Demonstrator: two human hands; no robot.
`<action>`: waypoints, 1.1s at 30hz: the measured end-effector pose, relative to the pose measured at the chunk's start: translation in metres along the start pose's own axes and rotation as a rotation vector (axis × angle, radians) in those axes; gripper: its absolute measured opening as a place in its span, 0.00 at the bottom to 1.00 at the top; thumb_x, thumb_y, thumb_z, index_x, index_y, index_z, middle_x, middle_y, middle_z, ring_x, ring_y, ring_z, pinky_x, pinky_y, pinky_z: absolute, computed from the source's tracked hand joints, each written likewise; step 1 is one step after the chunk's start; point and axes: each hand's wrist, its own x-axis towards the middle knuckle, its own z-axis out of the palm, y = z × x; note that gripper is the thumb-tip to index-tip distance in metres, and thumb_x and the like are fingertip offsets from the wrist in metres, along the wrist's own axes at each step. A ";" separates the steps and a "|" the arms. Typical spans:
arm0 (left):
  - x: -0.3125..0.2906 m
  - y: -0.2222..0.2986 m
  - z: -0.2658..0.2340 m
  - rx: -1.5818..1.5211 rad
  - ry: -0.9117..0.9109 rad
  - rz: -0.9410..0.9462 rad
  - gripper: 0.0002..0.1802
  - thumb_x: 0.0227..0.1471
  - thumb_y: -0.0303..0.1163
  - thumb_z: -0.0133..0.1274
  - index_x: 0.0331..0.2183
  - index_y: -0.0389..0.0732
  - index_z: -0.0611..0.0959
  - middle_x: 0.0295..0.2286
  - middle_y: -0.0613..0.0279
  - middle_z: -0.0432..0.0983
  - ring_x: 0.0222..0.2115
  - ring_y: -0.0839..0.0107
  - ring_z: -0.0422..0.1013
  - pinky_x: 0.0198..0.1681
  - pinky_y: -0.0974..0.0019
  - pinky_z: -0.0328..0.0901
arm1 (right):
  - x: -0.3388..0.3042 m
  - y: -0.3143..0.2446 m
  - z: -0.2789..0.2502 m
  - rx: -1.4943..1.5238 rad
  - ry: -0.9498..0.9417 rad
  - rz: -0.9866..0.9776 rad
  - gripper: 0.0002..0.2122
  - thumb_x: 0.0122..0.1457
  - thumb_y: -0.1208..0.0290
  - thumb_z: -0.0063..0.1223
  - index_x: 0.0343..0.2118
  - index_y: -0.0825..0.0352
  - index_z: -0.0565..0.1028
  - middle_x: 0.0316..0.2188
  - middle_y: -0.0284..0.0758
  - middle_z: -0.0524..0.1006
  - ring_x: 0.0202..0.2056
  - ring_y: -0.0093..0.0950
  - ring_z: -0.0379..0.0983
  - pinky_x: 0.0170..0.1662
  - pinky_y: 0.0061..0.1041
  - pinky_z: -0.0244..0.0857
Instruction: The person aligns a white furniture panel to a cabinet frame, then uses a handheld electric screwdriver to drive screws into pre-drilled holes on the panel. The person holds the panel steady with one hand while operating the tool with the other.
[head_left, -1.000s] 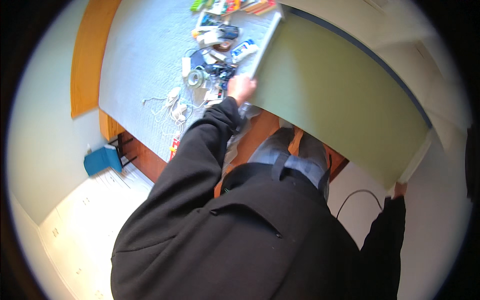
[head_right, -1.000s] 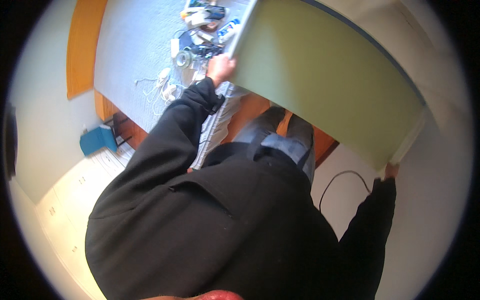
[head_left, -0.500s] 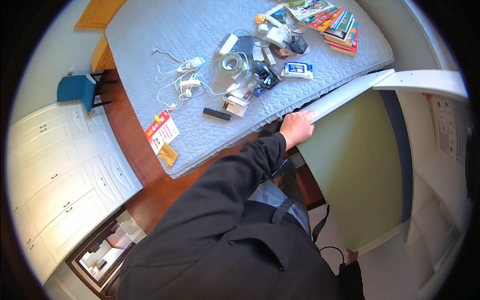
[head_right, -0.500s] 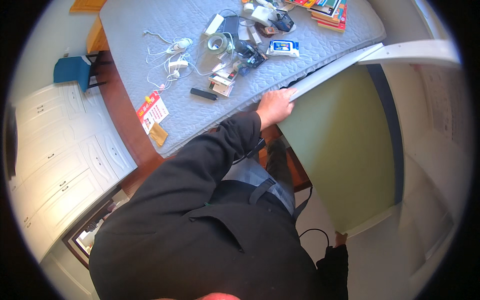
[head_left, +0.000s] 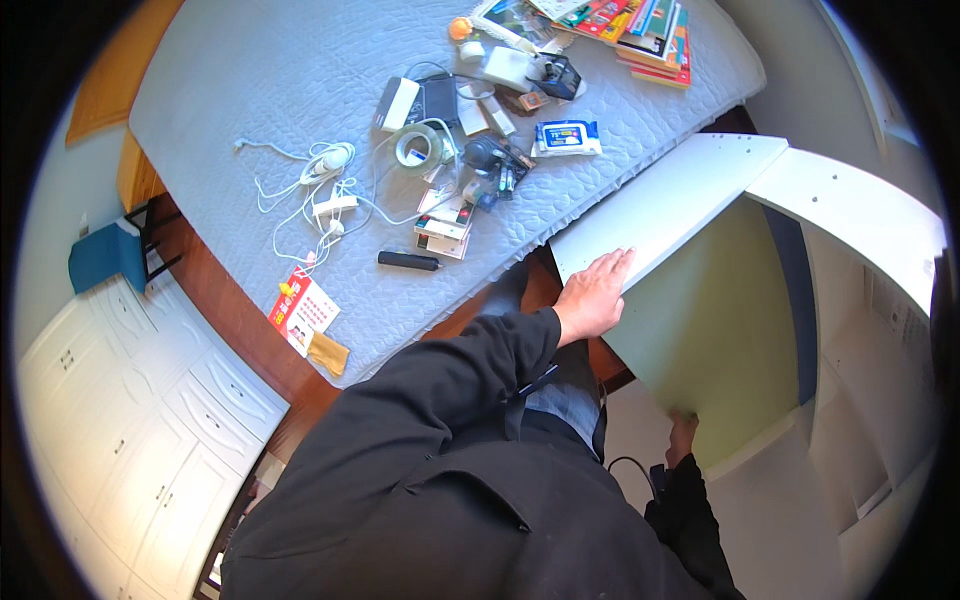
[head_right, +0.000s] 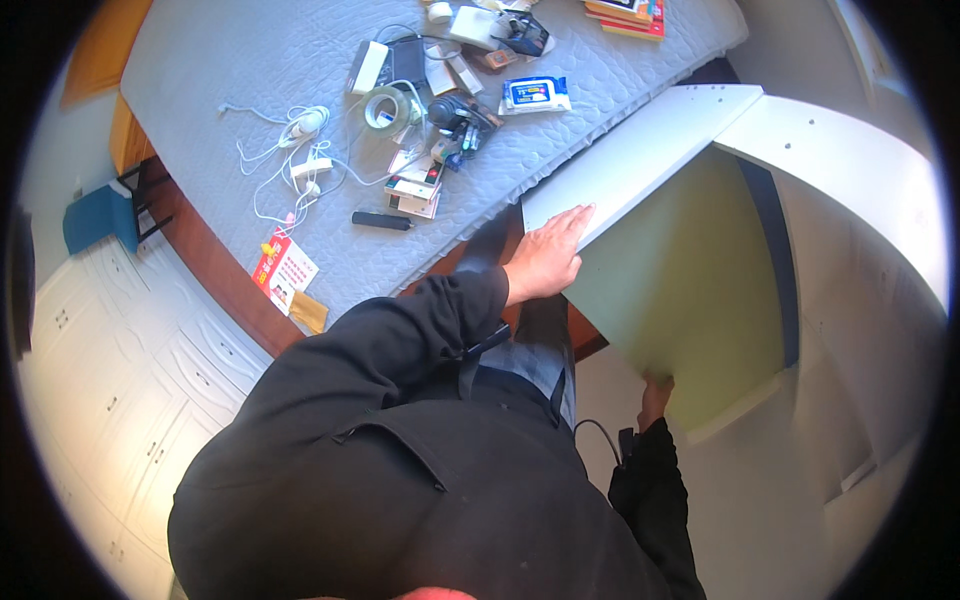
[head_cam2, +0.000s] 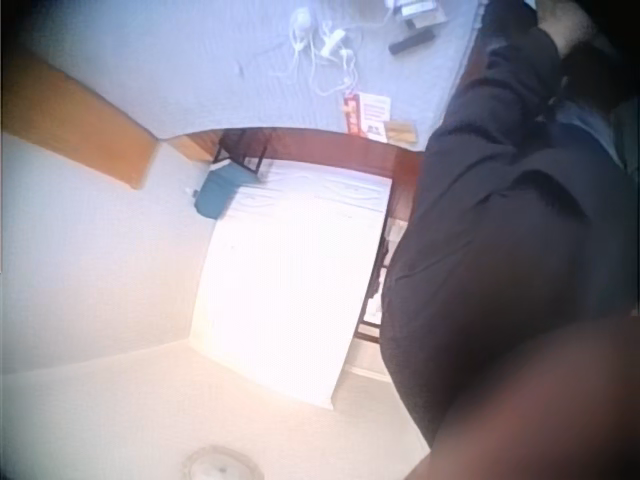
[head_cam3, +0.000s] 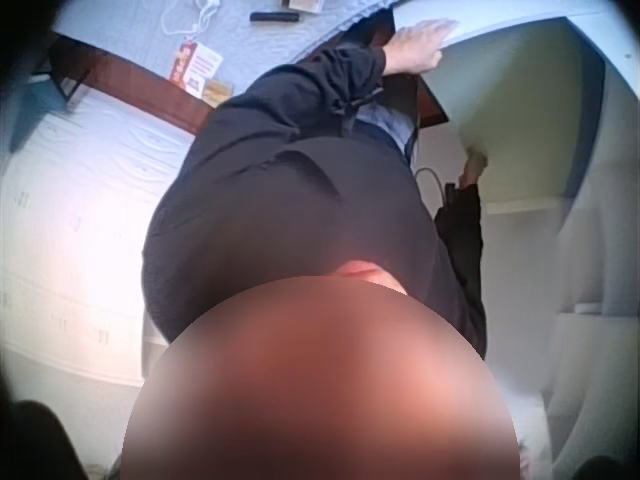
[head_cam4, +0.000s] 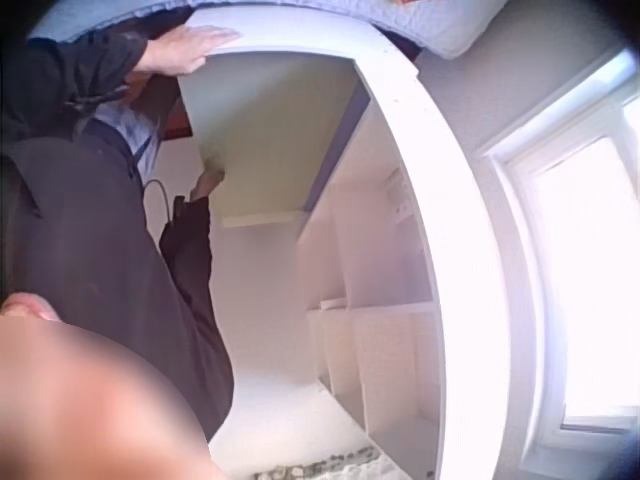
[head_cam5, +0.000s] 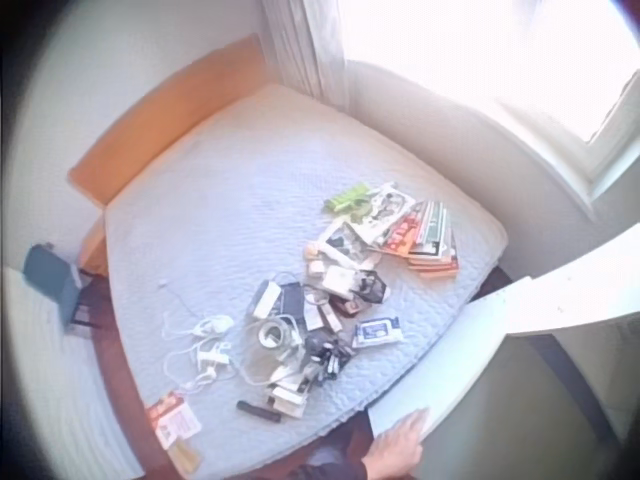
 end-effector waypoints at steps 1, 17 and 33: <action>0.000 -0.001 -0.001 0.005 -0.009 0.012 0.42 0.52 0.25 0.50 0.67 0.33 0.58 0.64 0.39 0.61 0.64 0.46 0.60 0.67 0.51 0.59 | -0.010 -0.003 0.004 0.113 0.034 0.043 0.36 0.60 0.65 0.62 0.67 0.73 0.58 0.67 0.47 0.61 0.66 0.42 0.59 0.67 0.38 0.54; 0.011 0.007 -0.020 0.176 -0.115 0.051 0.38 0.60 0.38 0.52 0.65 0.29 0.60 0.59 0.36 0.68 0.58 0.44 0.68 0.61 0.52 0.65 | -0.025 -0.026 0.089 1.559 -0.102 0.369 0.22 0.71 0.52 0.48 0.58 0.66 0.71 0.57 0.35 0.75 0.58 0.36 0.71 0.66 0.44 0.64; 0.012 0.003 0.002 0.308 0.058 -0.017 0.35 0.53 0.31 0.51 0.63 0.47 0.66 0.42 0.35 0.80 0.43 0.35 0.76 0.49 0.40 0.69 | -0.026 -0.020 0.136 1.316 -0.397 0.164 0.17 0.66 0.62 0.61 0.53 0.61 0.73 0.44 0.35 0.81 0.46 0.34 0.80 0.53 0.36 0.75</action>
